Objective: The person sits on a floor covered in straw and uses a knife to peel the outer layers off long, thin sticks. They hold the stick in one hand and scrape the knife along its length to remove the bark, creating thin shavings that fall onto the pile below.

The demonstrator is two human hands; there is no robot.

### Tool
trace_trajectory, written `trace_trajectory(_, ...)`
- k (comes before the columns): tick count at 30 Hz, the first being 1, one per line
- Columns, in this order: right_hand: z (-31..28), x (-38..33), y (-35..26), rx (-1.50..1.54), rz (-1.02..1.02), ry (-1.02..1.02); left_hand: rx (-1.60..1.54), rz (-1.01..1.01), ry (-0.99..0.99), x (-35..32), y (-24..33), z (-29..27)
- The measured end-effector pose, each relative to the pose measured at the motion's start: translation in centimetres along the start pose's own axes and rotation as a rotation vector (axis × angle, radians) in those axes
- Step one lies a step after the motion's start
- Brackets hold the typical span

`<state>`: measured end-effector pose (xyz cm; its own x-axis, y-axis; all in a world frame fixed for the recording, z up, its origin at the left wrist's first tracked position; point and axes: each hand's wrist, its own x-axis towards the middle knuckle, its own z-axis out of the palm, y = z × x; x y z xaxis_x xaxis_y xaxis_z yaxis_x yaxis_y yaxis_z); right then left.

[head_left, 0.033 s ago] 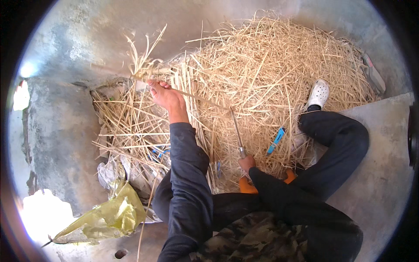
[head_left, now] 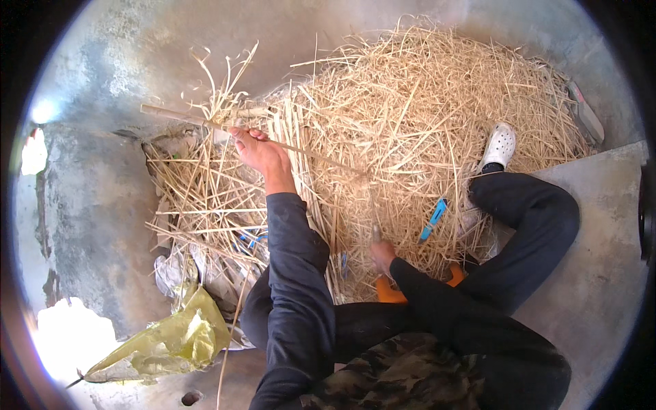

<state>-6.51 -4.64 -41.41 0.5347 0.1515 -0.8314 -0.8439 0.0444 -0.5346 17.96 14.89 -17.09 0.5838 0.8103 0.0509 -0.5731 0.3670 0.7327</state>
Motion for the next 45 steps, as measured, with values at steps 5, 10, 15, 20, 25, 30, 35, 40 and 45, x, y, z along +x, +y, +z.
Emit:
trace_trajectory(5, 3.1, -5.0, -7.6, 0.519, 0.066, -0.274, 0.103, 0.042, -0.061, -2.1, 0.3, -1.0)
trace_trajectory(10, 5.6, -10.1, -12.5, -0.181, -0.277, -0.245, 0.068, 0.04, -0.062, -2.5, -0.2, -1.4)
trace_trajectory(15, 3.5, -2.1, -6.7, -0.417, -0.604, -0.103, 0.087, 0.037, 0.056, -1.0, -0.4, -2.8)
trace_trajectory(20, 0.7, 2.5, -1.7, -0.327, -0.28, 0.128, 0.076, 0.06, 0.191, -0.8, -0.7, -2.9)
trace_trajectory(25, 5.8, -4.2, -7.3, -0.216, -0.463, -0.071, 0.132, 0.079, 0.166, -1.8, -0.2, -2.1)
trace_trajectory(30, 4.3, -2.4, -5.3, -0.467, -0.784, 0.01, 0.107, 0.065, 0.114, -2.1, -0.4, -1.7)
trace_trajectory(35, -0.6, 4.2, 1.1, -0.213, -0.07, 0.113, 0.15, 0.088, 0.179, -0.4, -1.1, -2.0)
trace_trajectory(40, 3.8, -5.0, -7.5, -0.107, -0.264, -0.086, 0.173, 0.063, 0.091, -1.6, -1.1, -1.8)
trace_trajectory(45, 2.4, -3.0, -4.7, -0.535, -0.732, 0.003, 0.15, 0.056, 0.119, -0.8, -1.3, -2.4)
